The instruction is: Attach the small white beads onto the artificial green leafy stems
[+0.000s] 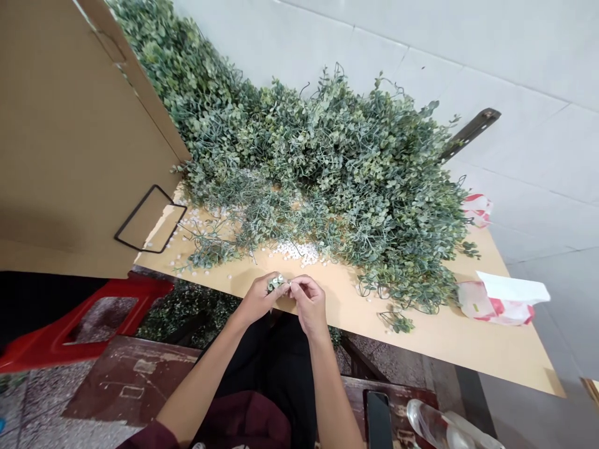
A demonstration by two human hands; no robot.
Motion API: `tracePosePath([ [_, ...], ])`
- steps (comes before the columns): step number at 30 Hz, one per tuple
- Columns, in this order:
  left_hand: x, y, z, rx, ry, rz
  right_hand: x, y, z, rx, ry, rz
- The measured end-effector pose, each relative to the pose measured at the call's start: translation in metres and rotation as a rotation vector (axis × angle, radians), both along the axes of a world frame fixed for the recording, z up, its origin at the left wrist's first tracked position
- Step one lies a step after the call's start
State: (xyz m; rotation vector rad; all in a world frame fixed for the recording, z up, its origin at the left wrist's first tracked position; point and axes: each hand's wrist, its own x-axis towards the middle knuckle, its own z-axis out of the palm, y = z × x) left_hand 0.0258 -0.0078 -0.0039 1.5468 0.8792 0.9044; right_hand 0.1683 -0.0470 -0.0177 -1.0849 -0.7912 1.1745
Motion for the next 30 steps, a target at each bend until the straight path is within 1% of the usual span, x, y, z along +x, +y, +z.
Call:
tracePosePath([
  [4,-0.001,-0.001,0.0,0.017,0.021,0.0,-0.003,0.0,-0.005,0.037,-0.101,-0.04],
  [8,-0.003,-0.003,-0.003,0.014,0.056,0.018,-0.002,-0.003,-0.006,0.106,-0.252,-0.034],
  [12,-0.003,-0.002,-0.006,-0.046,0.049,0.048,-0.002,-0.009,0.0,0.163,-0.422,-0.001],
  [16,-0.001,-0.001,-0.006,-0.044,0.035,0.059,-0.007,-0.015,0.007,0.172,-0.505,-0.032],
  [21,0.001,-0.001,-0.007,0.003,0.052,0.056,-0.011,-0.017,0.006,0.178,-0.521,-0.105],
  [26,0.002,-0.001,-0.009,0.006,0.063,0.062,-0.012,-0.018,0.005,0.136,-0.486,-0.11],
  [30,0.002,-0.001,-0.009,0.017,0.057,0.076,-0.013,-0.019,0.008,0.14,-0.471,-0.109],
])
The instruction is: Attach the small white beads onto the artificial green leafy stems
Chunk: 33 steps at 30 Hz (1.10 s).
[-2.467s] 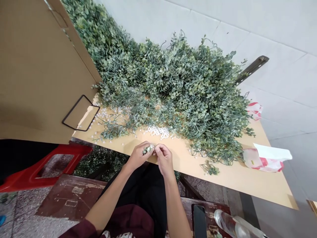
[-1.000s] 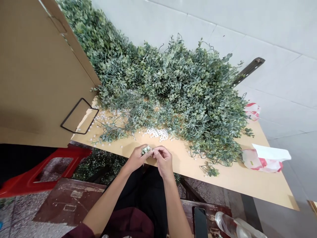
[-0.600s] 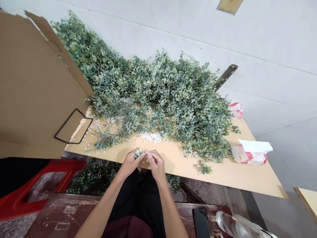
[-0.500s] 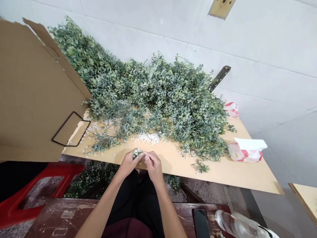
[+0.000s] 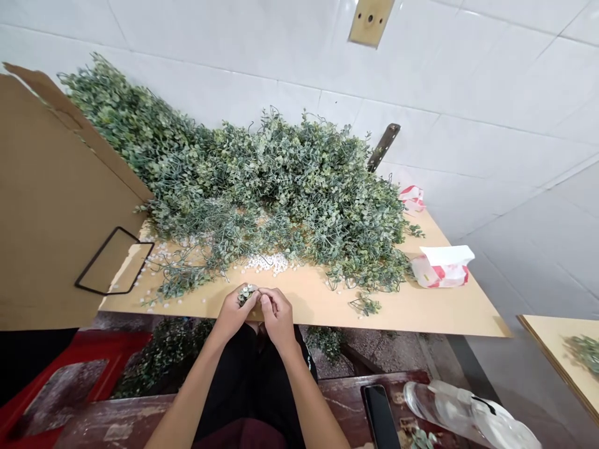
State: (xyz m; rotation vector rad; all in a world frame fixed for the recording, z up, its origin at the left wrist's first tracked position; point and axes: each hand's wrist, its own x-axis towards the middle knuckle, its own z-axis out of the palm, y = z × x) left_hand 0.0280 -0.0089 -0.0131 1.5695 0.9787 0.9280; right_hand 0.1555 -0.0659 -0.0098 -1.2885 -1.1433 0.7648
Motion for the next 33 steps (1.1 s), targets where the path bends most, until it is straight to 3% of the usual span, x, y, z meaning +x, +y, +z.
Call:
tracePosePath([
  [6,0.001,-0.001,0.003,0.029,-0.013,0.018,-0.003,-0.001,0.0,0.007,0.036,-0.01],
  [9,-0.01,-0.017,0.001,0.066,-0.024,0.067,0.006,-0.011,0.001,-0.013,0.032,-0.051],
  [11,-0.027,-0.035,-0.009,0.099,-0.005,0.149,0.024,-0.023,0.006,-0.032,-0.061,-0.13],
  [13,-0.052,-0.055,-0.028,0.098,0.07,0.246,0.052,-0.035,0.012,-0.036,-0.213,-0.277],
  [16,-0.095,-0.081,-0.07,0.062,0.212,0.46,0.103,-0.047,0.023,-0.129,-0.479,-0.465],
  [20,-0.141,-0.097,-0.127,-0.038,0.417,0.554,0.151,-0.043,0.031,-0.339,-0.773,-0.467],
  [23,-0.154,-0.101,-0.149,-0.103,0.474,0.541,0.161,-0.034,0.031,-0.425,-0.894,-0.422],
  [26,-0.15,-0.101,-0.148,-0.126,0.449,0.506,0.163,-0.026,0.032,-0.461,-0.936,-0.41],
  [33,-0.113,-0.105,-0.112,-0.124,0.287,0.397,0.158,-0.037,0.056,-0.401,-0.822,-0.387],
])
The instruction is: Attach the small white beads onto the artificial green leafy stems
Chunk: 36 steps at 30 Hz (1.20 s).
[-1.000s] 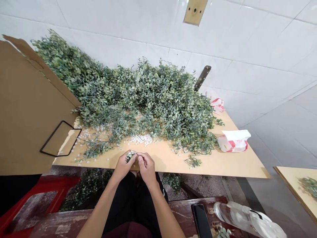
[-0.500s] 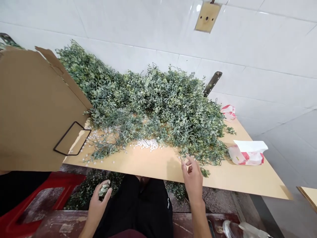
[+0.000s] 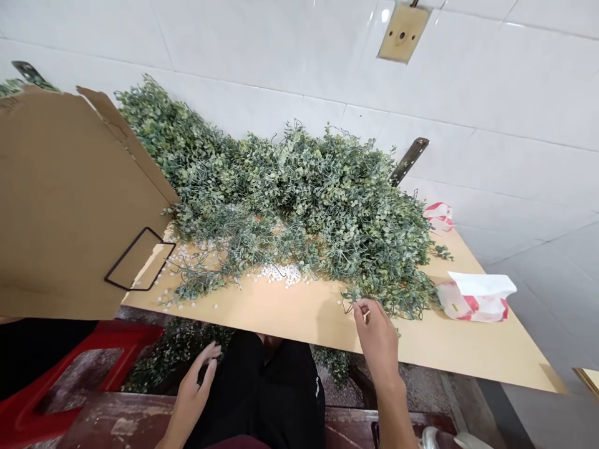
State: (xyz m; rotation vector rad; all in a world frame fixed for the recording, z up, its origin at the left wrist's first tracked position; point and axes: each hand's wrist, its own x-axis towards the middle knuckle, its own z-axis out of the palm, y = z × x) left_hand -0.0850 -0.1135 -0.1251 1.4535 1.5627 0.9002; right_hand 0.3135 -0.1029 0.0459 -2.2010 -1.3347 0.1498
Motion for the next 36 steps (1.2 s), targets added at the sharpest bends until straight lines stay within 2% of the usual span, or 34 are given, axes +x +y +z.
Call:
tracePosePath([
  [3,0.024,-0.006,0.025,-0.047,-0.113,-0.07,-0.02,-0.016,0.013,0.074,0.118,0.13],
  [5,0.043,-0.008,0.048,-0.088,-0.239,-0.162,-0.04,-0.027,0.017,0.097,0.253,0.339],
  [7,0.062,-0.009,0.072,-0.157,-0.395,-0.314,-0.064,-0.035,0.019,0.06,0.411,0.599],
  [9,0.078,-0.007,0.093,-0.206,-0.555,-0.468,-0.086,-0.039,0.019,-0.007,0.524,0.789],
  [10,0.085,-0.006,0.101,-0.221,-0.606,-0.507,-0.096,-0.04,0.019,-0.041,0.562,0.847],
  [12,0.093,-0.003,0.111,-0.226,-0.659,-0.486,-0.11,-0.04,0.017,-0.086,0.604,0.896],
  [15,0.097,-0.001,0.115,-0.192,-0.61,-0.365,-0.12,-0.037,0.011,-0.09,0.619,0.868],
  [20,0.092,0.002,0.105,-0.117,-0.522,-0.08,-0.121,-0.031,-0.006,-0.039,0.586,0.754],
  [23,0.085,0.01,0.098,-0.122,-0.594,0.111,-0.12,-0.018,-0.017,-0.004,0.56,0.655],
  [26,0.079,0.022,0.095,-0.077,-0.696,0.216,-0.116,0.007,-0.023,0.024,0.455,0.544],
  [29,0.075,0.029,0.097,-0.052,-0.683,0.213,-0.112,0.042,-0.024,-0.008,0.292,0.504],
  [33,0.069,0.028,0.1,-0.142,-0.583,0.048,-0.113,0.088,-0.02,-0.162,0.1,0.447],
  [36,0.063,0.024,0.099,-0.136,-0.492,-0.007,-0.114,0.109,-0.019,-0.252,0.086,0.427],
])
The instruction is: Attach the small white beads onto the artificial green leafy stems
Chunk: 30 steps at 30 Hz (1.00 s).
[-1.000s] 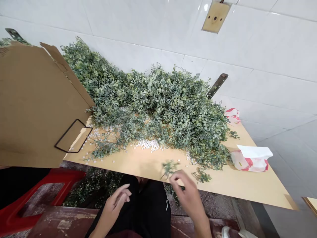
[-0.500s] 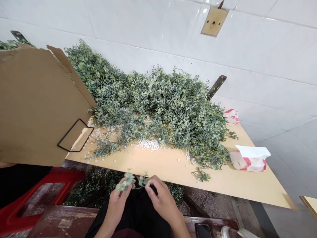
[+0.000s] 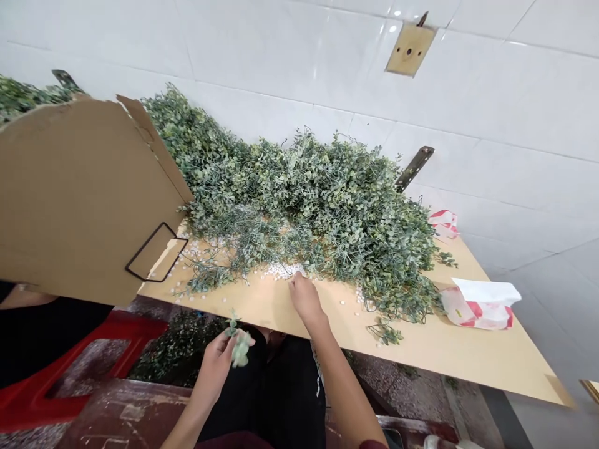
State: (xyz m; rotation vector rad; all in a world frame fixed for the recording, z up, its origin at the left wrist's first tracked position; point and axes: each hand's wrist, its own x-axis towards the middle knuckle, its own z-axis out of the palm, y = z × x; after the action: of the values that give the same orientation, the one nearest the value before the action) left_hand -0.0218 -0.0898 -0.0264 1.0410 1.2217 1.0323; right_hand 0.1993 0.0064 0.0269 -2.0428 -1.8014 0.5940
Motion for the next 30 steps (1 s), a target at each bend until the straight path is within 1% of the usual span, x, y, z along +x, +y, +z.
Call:
tracePosePath([
  [2,-0.004,-0.002,-0.003,0.055,0.053,-0.042,0.001,0.005,-0.002,-0.007,0.049,-0.004],
  [4,-0.007,-0.003,-0.007,0.099,0.088,-0.123,0.003,0.004,-0.006,0.024,0.124,-0.019],
  [7,-0.006,-0.006,-0.016,0.045,0.123,-0.265,0.011,-0.003,-0.012,0.113,0.239,-0.069],
  [9,-0.002,-0.01,-0.021,-0.013,0.162,-0.329,0.017,-0.009,-0.012,0.172,0.291,-0.117],
  [12,0.005,-0.02,-0.027,-0.055,0.186,-0.338,0.028,-0.019,-0.003,0.252,0.297,-0.169],
  [14,0.01,-0.026,-0.029,-0.068,0.114,-0.355,0.032,-0.027,0.007,0.301,0.284,-0.175],
  [16,0.015,-0.03,-0.032,-0.078,0.025,-0.384,0.033,-0.038,0.016,0.3,0.331,-0.146],
  [17,0.017,-0.032,-0.034,-0.091,-0.001,-0.383,0.031,-0.046,0.019,0.267,0.386,-0.117],
  [19,0.021,-0.032,-0.036,-0.135,-0.025,-0.327,0.024,-0.063,0.02,0.122,0.54,-0.034],
  [21,0.023,-0.03,-0.038,-0.17,-0.054,-0.227,0.013,-0.083,0.017,-0.053,0.665,0.062],
  [23,0.024,-0.026,-0.036,-0.178,-0.106,-0.145,0.002,-0.102,0.011,-0.161,0.724,0.115],
  [24,0.024,-0.024,-0.033,-0.17,-0.122,-0.111,-0.003,-0.11,0.007,-0.183,0.73,0.119],
  [27,0.021,-0.018,-0.024,-0.126,-0.105,-0.049,-0.016,-0.126,-0.004,-0.166,0.696,0.094],
  [28,0.021,-0.017,-0.02,-0.103,-0.08,-0.046,-0.02,-0.13,-0.007,-0.153,0.682,0.091],
  [30,0.021,-0.016,-0.013,-0.057,-0.032,-0.085,-0.027,-0.133,-0.013,-0.123,0.664,0.099],
])
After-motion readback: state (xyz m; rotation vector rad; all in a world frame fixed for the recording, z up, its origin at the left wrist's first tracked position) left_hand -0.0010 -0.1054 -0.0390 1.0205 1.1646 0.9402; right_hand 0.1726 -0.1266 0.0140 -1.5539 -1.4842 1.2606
